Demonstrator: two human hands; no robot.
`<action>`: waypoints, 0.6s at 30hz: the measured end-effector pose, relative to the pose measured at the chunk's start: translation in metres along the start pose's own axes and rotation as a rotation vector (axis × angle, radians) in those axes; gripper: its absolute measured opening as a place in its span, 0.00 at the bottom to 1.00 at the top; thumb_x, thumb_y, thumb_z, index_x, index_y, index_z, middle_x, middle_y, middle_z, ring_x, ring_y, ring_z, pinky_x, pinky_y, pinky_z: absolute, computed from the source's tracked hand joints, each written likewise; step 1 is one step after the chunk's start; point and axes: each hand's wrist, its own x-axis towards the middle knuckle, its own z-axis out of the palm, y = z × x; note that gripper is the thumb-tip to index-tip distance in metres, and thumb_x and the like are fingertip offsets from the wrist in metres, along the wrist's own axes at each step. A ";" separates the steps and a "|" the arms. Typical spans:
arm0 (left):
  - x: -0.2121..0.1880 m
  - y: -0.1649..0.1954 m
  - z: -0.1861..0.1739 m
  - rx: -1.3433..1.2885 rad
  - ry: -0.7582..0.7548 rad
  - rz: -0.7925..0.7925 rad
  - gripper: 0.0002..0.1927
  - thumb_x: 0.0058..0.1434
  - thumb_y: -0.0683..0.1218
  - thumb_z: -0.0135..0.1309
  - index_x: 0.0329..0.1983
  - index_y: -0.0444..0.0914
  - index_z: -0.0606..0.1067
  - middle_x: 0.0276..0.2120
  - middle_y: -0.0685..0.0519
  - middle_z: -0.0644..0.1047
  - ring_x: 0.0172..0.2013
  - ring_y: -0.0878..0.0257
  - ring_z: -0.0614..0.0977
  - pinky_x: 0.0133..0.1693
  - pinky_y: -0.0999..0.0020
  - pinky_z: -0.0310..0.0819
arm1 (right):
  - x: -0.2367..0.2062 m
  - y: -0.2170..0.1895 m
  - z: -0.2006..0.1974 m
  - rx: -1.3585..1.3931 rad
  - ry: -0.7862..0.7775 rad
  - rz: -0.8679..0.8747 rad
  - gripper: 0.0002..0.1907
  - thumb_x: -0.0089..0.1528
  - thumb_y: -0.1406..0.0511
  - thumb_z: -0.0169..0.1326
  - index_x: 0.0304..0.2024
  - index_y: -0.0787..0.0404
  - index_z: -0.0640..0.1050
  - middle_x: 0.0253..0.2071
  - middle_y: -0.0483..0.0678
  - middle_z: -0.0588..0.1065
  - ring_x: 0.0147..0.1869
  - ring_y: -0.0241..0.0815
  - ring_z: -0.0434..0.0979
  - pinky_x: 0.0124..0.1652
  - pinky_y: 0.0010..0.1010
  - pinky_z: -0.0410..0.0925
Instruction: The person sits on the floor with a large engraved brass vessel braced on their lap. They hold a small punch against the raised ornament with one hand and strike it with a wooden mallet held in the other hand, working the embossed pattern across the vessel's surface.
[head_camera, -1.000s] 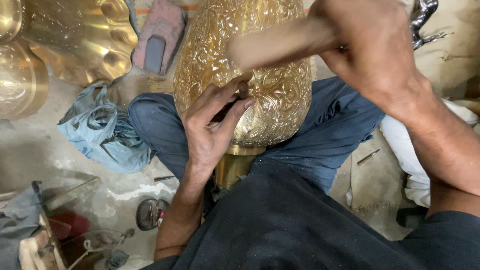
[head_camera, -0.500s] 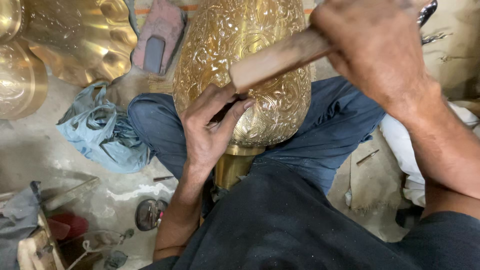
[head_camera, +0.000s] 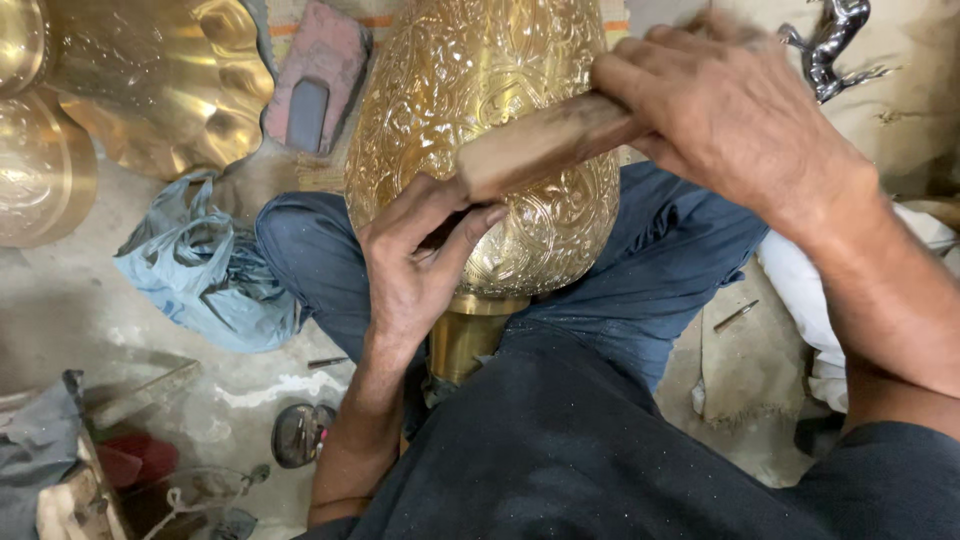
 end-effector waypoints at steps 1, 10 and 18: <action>0.000 0.000 0.000 -0.016 0.011 0.004 0.16 0.63 0.40 0.69 0.53 0.38 0.80 0.40 0.51 0.82 0.40 0.66 0.86 0.41 0.71 0.81 | -0.001 0.000 -0.003 -0.019 0.016 0.050 0.10 0.57 0.70 0.65 0.39 0.64 0.79 0.35 0.48 0.78 0.38 0.44 0.79 0.39 0.37 0.71; -0.004 -0.001 -0.001 -0.071 0.010 -0.005 0.19 0.64 0.39 0.67 0.57 0.35 0.78 0.43 0.49 0.82 0.42 0.64 0.86 0.44 0.71 0.81 | -0.024 0.011 0.012 0.437 -0.020 0.344 0.08 0.67 0.70 0.63 0.36 0.63 0.75 0.32 0.48 0.76 0.34 0.42 0.75 0.35 0.33 0.67; -0.003 -0.015 0.004 -0.037 -0.010 0.020 0.17 0.64 0.40 0.67 0.56 0.36 0.80 0.44 0.50 0.84 0.40 0.65 0.86 0.41 0.70 0.85 | -0.012 0.001 0.014 0.447 -0.038 0.326 0.09 0.65 0.71 0.64 0.39 0.63 0.75 0.33 0.50 0.76 0.36 0.43 0.77 0.38 0.36 0.68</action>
